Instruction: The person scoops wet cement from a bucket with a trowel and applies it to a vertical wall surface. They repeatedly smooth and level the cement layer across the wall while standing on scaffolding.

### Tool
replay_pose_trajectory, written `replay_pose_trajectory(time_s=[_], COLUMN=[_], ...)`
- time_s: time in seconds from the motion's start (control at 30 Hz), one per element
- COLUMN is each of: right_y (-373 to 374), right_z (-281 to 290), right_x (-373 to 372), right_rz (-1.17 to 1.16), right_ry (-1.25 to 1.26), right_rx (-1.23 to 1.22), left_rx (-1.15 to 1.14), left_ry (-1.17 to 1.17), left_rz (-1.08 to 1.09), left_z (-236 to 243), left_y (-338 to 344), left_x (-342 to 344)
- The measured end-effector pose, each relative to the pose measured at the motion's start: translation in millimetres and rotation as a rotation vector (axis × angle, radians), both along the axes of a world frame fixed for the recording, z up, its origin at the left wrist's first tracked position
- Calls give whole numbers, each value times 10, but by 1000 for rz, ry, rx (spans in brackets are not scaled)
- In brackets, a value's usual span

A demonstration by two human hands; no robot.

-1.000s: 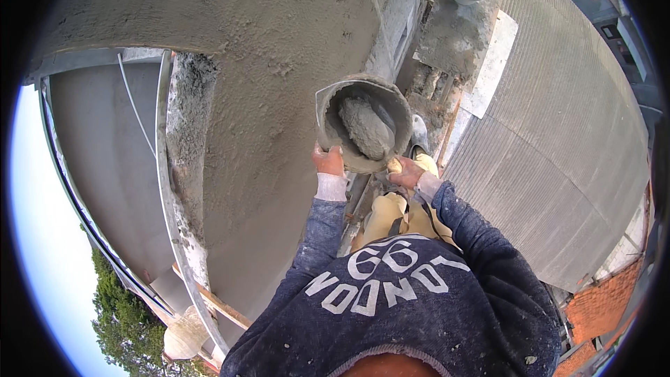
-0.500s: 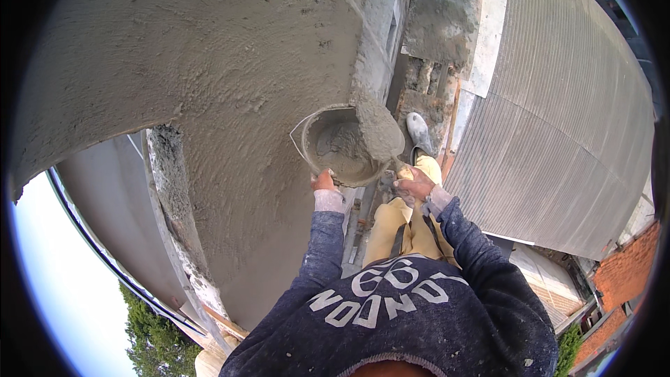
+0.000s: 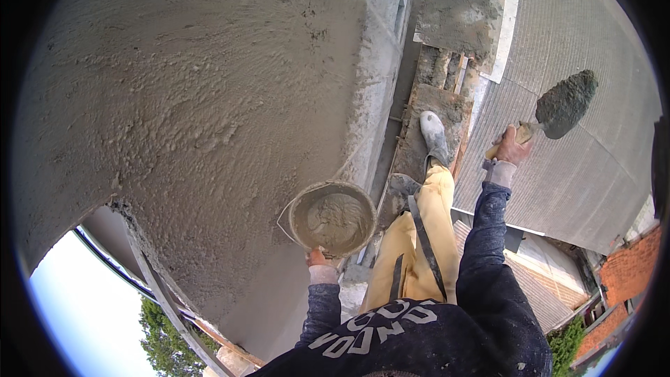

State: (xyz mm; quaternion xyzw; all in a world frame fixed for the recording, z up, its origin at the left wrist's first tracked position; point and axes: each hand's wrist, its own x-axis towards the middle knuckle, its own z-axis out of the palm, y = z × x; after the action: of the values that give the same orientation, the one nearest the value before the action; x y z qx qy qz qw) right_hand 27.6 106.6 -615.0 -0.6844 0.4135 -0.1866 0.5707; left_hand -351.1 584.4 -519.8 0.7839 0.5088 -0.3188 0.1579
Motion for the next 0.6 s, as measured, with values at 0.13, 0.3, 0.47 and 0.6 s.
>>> replay_pose_trajectory(time_s=[0.13,0.3,0.47,0.6], right_y=[1963,4211,3319,1866], right_z=[-530,623,1349,1466], right_x=[462,156,-669,-1157], right_rz=[-144,982,1144,1587], right_ry=[457,-24,231,270], right_rx=[-7,205,271,-199], left_rx=[43,20,32,-45], left_ry=[-93,-96,-22,-517], left_rz=[79,130,35,736], left_z=[57,306,199,-50], left_y=[-131,-374,-412,-632], left_x=[-391,-528,-149,296])
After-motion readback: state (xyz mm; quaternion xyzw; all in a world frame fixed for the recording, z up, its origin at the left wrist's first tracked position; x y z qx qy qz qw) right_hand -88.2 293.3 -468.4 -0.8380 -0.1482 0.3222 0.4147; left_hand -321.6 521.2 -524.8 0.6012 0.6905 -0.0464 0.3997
